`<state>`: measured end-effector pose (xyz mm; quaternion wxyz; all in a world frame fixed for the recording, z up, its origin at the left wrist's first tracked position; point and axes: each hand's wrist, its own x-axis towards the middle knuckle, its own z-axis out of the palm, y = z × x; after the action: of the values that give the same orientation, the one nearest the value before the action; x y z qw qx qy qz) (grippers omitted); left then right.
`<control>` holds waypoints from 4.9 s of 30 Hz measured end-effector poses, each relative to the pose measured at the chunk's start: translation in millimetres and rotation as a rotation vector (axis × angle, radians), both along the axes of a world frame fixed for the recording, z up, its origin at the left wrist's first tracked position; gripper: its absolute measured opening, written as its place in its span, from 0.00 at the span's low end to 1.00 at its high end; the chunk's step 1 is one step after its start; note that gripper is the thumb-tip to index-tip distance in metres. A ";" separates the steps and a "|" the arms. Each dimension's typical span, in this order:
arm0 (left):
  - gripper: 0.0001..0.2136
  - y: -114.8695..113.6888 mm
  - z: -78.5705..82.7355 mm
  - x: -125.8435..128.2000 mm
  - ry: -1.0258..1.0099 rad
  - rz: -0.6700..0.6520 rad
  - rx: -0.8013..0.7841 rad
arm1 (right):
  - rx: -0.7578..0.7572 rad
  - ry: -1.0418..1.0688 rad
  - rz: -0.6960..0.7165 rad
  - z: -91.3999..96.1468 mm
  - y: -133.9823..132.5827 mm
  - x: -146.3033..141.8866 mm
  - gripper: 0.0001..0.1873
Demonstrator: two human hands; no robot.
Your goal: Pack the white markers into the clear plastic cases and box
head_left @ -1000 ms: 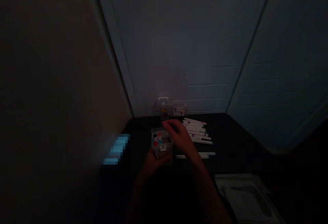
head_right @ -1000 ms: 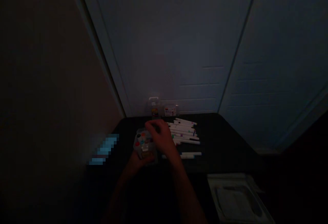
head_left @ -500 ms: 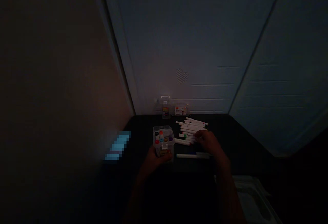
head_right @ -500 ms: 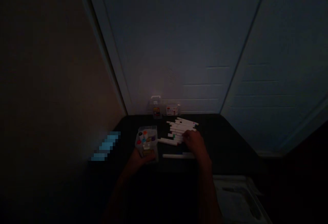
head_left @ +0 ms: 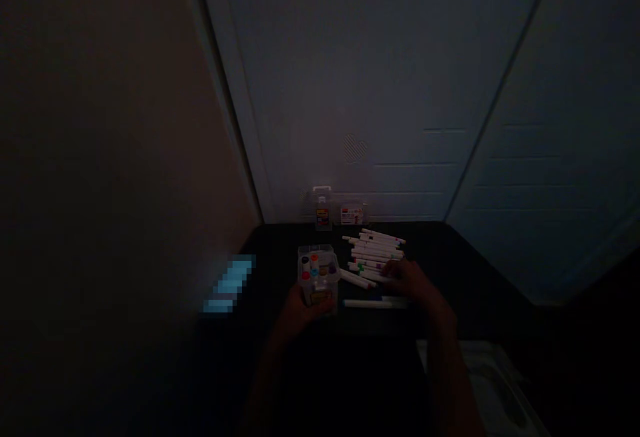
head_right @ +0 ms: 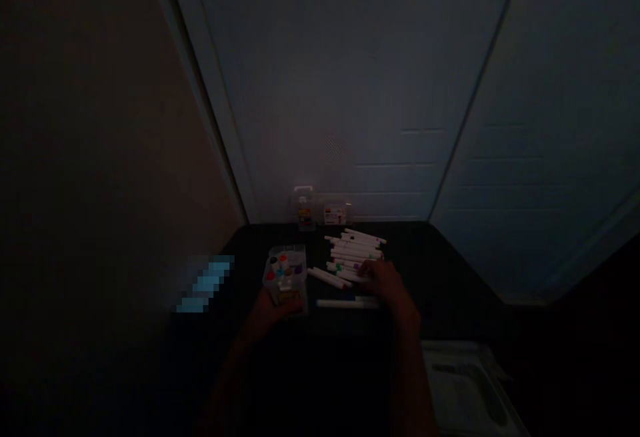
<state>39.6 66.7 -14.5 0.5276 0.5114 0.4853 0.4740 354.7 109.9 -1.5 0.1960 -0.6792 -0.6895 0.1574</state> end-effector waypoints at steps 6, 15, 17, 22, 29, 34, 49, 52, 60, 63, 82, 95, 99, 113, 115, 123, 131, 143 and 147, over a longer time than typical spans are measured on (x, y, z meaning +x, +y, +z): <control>0.32 -1.4 1.8 2.2 -0.022 -0.006 0.004 | -0.086 0.038 0.014 6.2 -0.6 -4.3 0.15; 0.34 -0.9 -2.2 -0.2 -0.024 0.049 -0.039 | 0.311 0.414 0.076 29.0 -11.7 -7.5 0.14; 0.35 0.8 -6.1 -1.1 -0.023 0.055 -0.038 | 0.364 0.600 0.076 40.1 -16.5 -13.6 0.18; 0.35 1.0 -6.9 0.0 -0.014 0.082 -0.050 | 0.515 1.065 -0.019 62.7 -25.9 -39.1 0.32; 0.33 -1.8 3.0 1.7 -0.027 0.001 -0.014 | 0.524 1.316 0.038 81.3 -39.4 -73.5 0.55; 0.30 -2.3 3.1 1.7 -0.020 -0.016 0.012 | 0.553 1.346 0.061 90.9 -46.1 -94.5 0.51; 0.32 -2.0 0.4 1.1 -0.016 0.004 0.007 | 0.604 1.497 -0.171 81.1 -32.1 -112.5 0.24; 0.32 -1.4 -0.2 1.1 -0.008 -0.006 0.016 | 0.548 1.728 -0.122 77.5 -24.1 -103.3 0.20; 0.33 -1.5 0.6 0.5 -0.008 0.002 -0.005 | 0.323 2.021 -0.044 77.4 -23.3 -96.1 0.13; 0.33 -1.5 0.0 0.4 -0.014 -0.012 -0.007 | 0.446 1.851 -0.065 81.9 -30.9 -105.0 0.23; 0.34 0.1 -3.0 1.0 -0.032 -0.020 0.014 | 0.579 1.419 0.105 98.2 -55.2 -145.5 0.19; 0.34 -3.5 2.4 -3.8 0.010 -0.101 0.028 | 0.571 1.120 0.158 97.0 -51.5 -143.7 0.22; 0.32 -3.3 1.0 -4.2 0.009 -0.135 0.040 | 0.503 0.979 0.241 95.2 -49.0 -141.9 0.13; 0.31 -7.2 10.2 -1.8 0.030 -0.106 0.049 | 0.547 0.726 0.345 85.5 -39.1 -138.3 0.06; 0.30 -6.3 8.3 -2.1 0.040 -0.110 0.057 | 0.533 0.727 0.354 84.8 -38.8 -137.6 0.06; 0.31 -6.0 6.7 -1.4 0.008 -0.098 0.048 | 0.503 0.758 0.361 83.8 -39.1 -136.8 0.07; 0.30 -6.9 8.6 -1.8 0.043 -0.103 0.044 | 0.482 0.758 0.356 85.4 -40.7 -136.4 0.07; 0.31 -5.4 6.2 -1.4 0.021 -0.087 0.041 | 0.499 0.802 0.332 84.5 -39.9 -135.4 0.11; 0.31 -5.1 4.5 -1.3 0.022 -0.090 0.043 | 0.534 0.805 0.321 88.3 -43.1 -134.1 0.11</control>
<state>38.2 61.6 -10.1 0.5317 0.5491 0.4574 0.4545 220.7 66.7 86.8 0.5863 -0.3765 -0.6711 0.2532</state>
